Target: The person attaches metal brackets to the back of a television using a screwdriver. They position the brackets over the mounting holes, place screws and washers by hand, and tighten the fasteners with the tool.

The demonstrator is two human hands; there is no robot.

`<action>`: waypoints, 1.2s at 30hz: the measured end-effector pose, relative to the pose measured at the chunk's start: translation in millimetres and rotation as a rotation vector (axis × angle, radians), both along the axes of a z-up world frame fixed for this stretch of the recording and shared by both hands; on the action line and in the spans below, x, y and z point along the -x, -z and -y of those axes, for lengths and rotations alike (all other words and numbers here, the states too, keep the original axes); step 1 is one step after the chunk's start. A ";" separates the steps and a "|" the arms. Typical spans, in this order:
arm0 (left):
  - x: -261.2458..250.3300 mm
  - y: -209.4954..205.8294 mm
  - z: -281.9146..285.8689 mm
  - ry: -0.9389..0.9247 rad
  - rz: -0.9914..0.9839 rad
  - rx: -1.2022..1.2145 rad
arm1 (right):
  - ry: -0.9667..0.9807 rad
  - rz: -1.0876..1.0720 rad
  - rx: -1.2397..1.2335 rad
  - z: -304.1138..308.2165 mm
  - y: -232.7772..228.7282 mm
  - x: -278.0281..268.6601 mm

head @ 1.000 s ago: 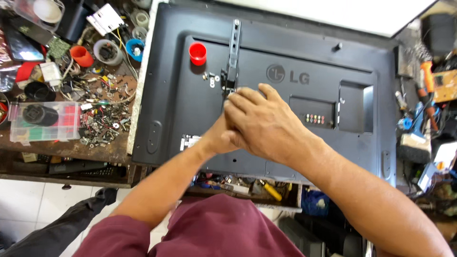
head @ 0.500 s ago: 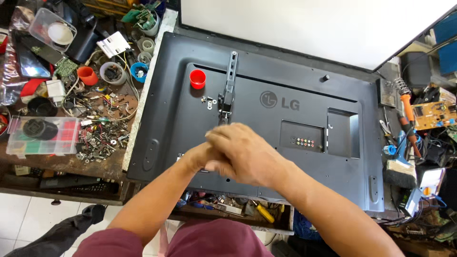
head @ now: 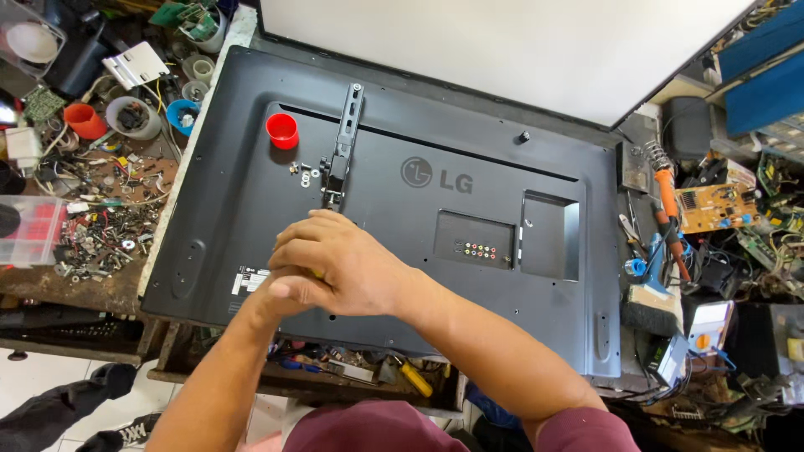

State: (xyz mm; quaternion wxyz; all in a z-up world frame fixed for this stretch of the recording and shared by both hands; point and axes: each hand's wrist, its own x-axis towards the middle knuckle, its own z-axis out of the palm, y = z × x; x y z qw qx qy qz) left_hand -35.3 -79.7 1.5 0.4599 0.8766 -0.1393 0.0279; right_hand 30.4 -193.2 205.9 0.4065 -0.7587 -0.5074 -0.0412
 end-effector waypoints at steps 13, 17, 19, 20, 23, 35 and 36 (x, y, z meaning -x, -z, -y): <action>-16.5 -60.7 -27.1 -0.135 0.049 -0.318 | -0.162 0.073 0.311 49.8 -37.7 -64.9; -121.9 -97.0 -39.0 -0.131 0.087 -0.476 | 0.097 0.024 0.269 42.1 -102.4 -136.2; -192.4 -98.0 -48.1 -0.145 0.094 -0.400 | 0.191 -0.009 0.316 29.9 -110.5 -181.3; -231.3 -98.1 -54.0 -0.167 0.100 -0.329 | 0.276 -0.041 0.357 21.7 -114.5 -207.9; -315.0 -91.8 -57.6 -0.058 0.032 -0.251 | 0.338 -0.077 0.462 7.1 -116.2 -250.9; -423.1 -14.8 -61.6 0.082 -0.077 -0.388 | 0.398 0.013 0.545 -13.0 -30.3 -361.2; -422.6 -14.8 -62.2 0.084 -0.080 -0.387 | 0.399 0.009 0.548 -14.2 -28.0 -362.0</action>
